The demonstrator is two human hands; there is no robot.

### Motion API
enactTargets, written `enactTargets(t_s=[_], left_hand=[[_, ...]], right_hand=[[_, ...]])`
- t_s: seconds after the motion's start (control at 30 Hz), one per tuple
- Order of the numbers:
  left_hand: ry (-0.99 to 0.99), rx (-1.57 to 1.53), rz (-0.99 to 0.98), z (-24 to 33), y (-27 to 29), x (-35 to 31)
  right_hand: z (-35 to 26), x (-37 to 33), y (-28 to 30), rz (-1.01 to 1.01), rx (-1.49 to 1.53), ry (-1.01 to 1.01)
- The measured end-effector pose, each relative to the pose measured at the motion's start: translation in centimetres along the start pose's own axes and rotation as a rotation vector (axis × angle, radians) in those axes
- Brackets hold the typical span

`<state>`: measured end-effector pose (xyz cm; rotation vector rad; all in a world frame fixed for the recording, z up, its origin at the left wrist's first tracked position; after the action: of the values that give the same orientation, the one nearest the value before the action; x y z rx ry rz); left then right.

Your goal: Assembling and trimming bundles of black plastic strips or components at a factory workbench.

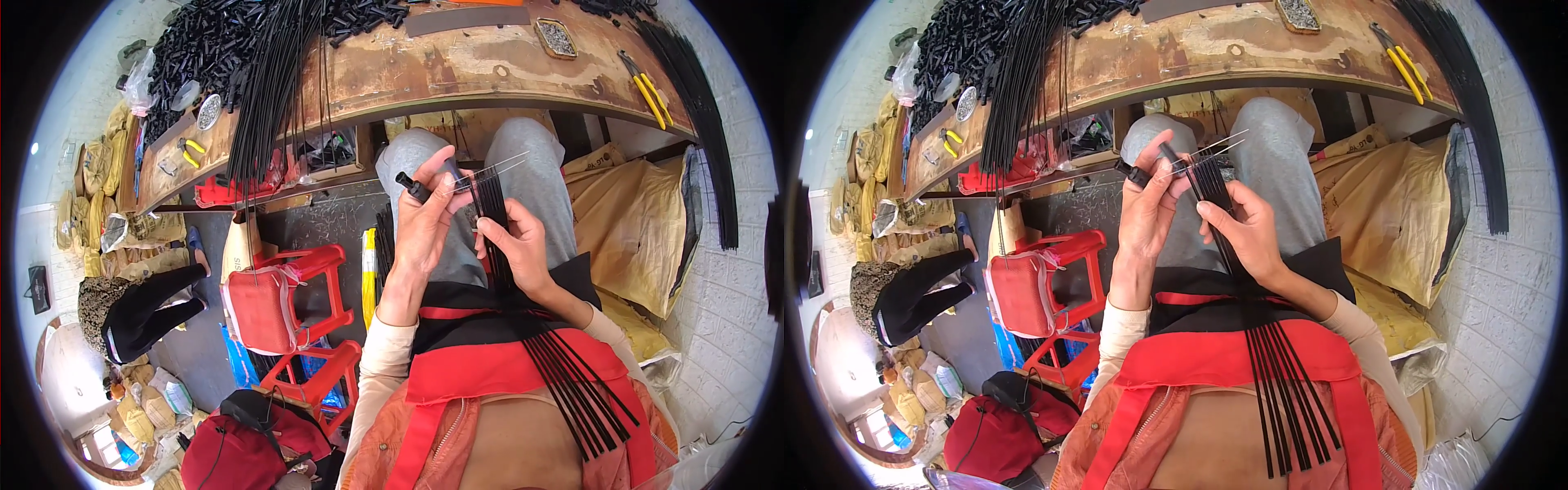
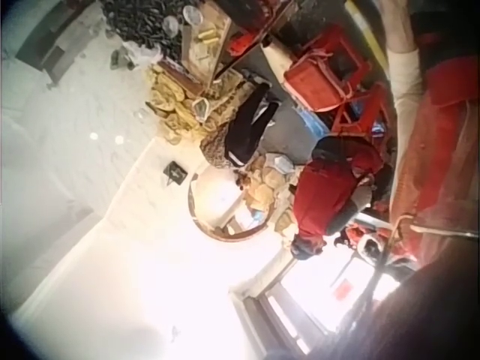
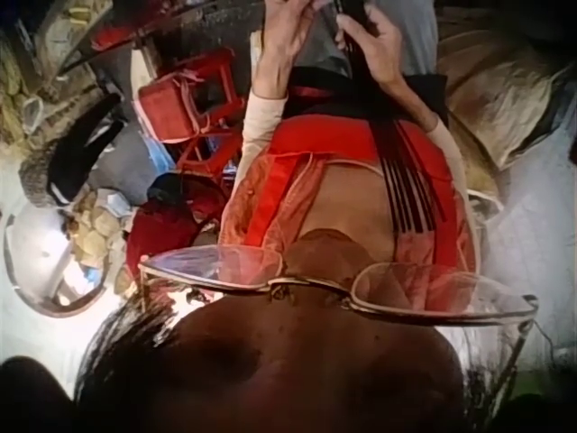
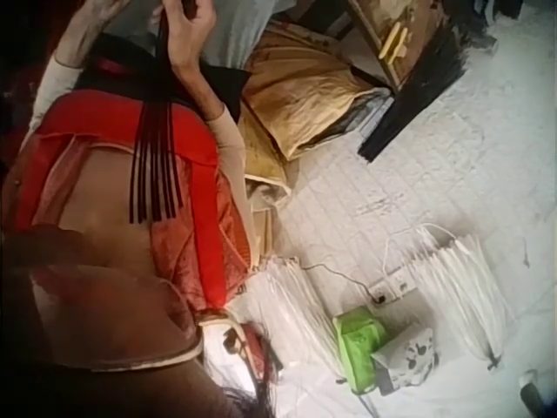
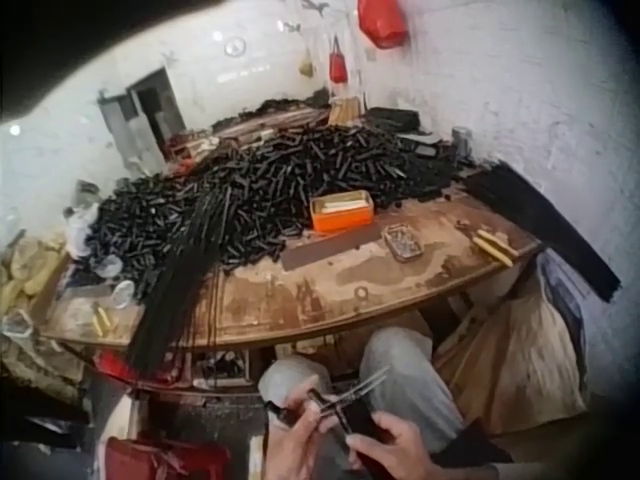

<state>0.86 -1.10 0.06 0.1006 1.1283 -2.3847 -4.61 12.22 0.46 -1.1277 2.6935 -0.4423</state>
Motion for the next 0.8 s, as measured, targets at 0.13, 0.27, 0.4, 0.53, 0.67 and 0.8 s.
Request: enactTargets(t_s=[0.13, 0.27, 0.4, 0.53, 0.67, 0.8], left_hand=[[-0.069, 0.028, -0.073, -0.3, 0.4, -0.2], [-0.065, 0.109, 0.073, 0.3, -0.5, -0.9], [-0.009, 0.014, 0.134, -0.6, 0.8, -1.2], [0.102, -0.097, 0.164, -2.1, 2.6, -1.3], [0.084, -0.101, 0.209, -2.4, 3.0, -1.5], [0.048, -0.205, 0.161, -1.6, 2.6, -0.6]], right_hand=[[0.4, 0.1, 0.3, 0.002, -0.002, -0.022], [0.3, 0.2, 0.0, 0.001, -0.024, -0.017], [0.5, 0.5, 0.0, 0.014, -0.025, -0.039], [0.4, 0.5, 0.2, 0.019, 0.015, -0.051], [1.0, 0.6, 0.5, 0.009, 0.013, -0.014], [1.1, 0.7, 0.4, 0.008, 0.023, -0.031]])
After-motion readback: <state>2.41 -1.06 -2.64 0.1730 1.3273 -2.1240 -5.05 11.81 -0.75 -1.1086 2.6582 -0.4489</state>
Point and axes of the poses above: each hand's wrist, its own x-axis towards the middle knuckle, its own y-axis out of the back of the hand, z = x × y, the point moved 5 cm from there along x, towards the middle knuckle, and after that the axes turned 9 degrees about y, right-handed, at the moved point
